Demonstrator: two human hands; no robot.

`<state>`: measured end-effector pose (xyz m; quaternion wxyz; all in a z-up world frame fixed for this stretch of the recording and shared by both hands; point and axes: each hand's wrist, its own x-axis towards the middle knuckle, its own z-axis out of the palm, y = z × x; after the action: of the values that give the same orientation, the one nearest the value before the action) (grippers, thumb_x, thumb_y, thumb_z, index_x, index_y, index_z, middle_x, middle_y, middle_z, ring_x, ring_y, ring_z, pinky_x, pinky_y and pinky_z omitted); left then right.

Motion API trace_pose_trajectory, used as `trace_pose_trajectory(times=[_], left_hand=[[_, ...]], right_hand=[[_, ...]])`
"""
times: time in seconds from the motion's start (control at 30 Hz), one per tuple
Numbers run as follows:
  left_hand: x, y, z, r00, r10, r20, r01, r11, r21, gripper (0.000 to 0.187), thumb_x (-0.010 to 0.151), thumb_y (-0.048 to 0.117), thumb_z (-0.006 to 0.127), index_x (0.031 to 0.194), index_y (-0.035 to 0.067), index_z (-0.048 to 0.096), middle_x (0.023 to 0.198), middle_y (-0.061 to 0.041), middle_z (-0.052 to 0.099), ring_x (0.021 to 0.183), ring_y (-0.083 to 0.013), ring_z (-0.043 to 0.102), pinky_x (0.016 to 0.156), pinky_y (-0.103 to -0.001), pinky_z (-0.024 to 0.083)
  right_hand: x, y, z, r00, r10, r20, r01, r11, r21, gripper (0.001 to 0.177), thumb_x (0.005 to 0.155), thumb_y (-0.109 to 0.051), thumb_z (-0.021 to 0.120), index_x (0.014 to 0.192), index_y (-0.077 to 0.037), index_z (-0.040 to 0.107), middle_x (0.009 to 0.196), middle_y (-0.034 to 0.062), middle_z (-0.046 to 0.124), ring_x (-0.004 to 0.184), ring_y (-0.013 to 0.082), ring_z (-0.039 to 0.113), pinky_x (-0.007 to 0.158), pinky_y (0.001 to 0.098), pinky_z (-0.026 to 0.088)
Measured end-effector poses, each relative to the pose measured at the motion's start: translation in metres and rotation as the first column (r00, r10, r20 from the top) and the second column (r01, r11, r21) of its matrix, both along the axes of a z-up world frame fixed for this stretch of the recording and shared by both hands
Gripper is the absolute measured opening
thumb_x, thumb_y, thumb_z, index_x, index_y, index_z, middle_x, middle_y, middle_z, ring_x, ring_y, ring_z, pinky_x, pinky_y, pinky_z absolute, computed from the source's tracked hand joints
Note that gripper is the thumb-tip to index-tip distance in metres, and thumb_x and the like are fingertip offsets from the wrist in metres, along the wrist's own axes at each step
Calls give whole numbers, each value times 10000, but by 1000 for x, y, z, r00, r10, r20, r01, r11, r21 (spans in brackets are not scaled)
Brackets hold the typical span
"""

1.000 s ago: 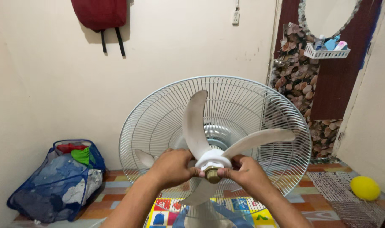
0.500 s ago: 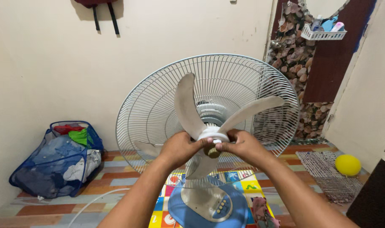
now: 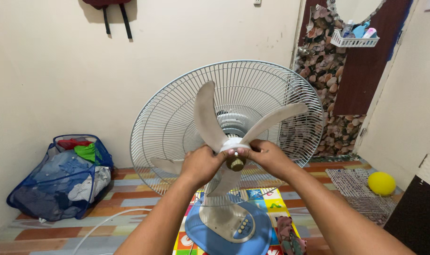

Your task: The person removes the front grill and fan blades from a standing electric fan, then reattaches the front grill. The person uses their hands to unscrew the central nut, detach the blades, and secure the grill back onto the fan housing.

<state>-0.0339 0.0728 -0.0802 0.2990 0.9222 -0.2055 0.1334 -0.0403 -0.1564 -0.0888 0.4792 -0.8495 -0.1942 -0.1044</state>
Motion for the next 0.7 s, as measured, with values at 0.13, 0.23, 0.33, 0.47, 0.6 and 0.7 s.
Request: trace_pose_trajectory(times=[0.13, 0.23, 0.33, 0.47, 0.6, 0.7], left_hand=[[4, 1, -15, 998, 62, -4, -62, 995, -76, 754, 868, 752, 514, 1108, 81, 762, 1029, -184, 771, 1052, -392, 701, 1045, -505, 449], [2, -4, -27, 991, 133, 23, -128, 983, -135, 786, 889, 758, 517, 1174, 50, 708, 1086, -223, 728, 1094, -440, 642, 1016, -540, 435], [-6, -4, -39, 980, 181, 85, -162, 968, -192, 710, 910, 697, 502, 1215, 79, 674, 1096, -212, 722, 1107, -445, 604, 1036, -543, 381], [-15, -3, -49, 970, 110, 215, -70, 980, -185, 550, 957, 553, 494, 1218, 100, 663, 1100, -190, 732, 1106, -406, 623, 1044, -535, 372], [-14, 2, -43, 987, 110, 118, -96, 988, -122, 494, 945, 514, 535, 1209, 114, 653, 1084, -164, 738, 1104, -379, 629, 1052, -521, 378], [-14, 4, -39, 987, 69, 143, -55, 993, -102, 483, 952, 514, 545, 1189, 111, 668, 1138, -160, 722, 1114, -387, 629, 999, -547, 393]], right_hand=[[-11, 11, 19, 984, -174, 25, 175, 960, -217, 604, 849, -551, 677, 1179, -49, 740, 1013, 113, 800, 926, 220, 754, 833, 352, 565], [-19, 13, 32, 967, -249, 54, 252, 905, -342, 582, 827, -564, 667, 1189, -116, 751, 1003, 88, 797, 906, 221, 766, 820, 353, 563], [-20, 17, 39, 978, -191, 83, 208, 918, -338, 567, 817, -546, 665, 1185, -125, 758, 1029, 85, 802, 918, 222, 773, 824, 347, 567], [-16, 10, 38, 989, -136, 53, 146, 924, -354, 575, 840, -547, 657, 1162, -84, 764, 1041, 107, 816, 933, 229, 779, 845, 345, 566], [-6, 4, 34, 980, -199, -11, 179, 901, -396, 589, 856, -535, 658, 1223, -79, 725, 1110, 103, 786, 981, 200, 750, 888, 332, 543], [0, -3, 30, 997, -27, -69, 6, 955, -297, 580, 873, -492, 655, 1213, -27, 722, 1105, 111, 806, 988, 191, 745, 898, 323, 548]])
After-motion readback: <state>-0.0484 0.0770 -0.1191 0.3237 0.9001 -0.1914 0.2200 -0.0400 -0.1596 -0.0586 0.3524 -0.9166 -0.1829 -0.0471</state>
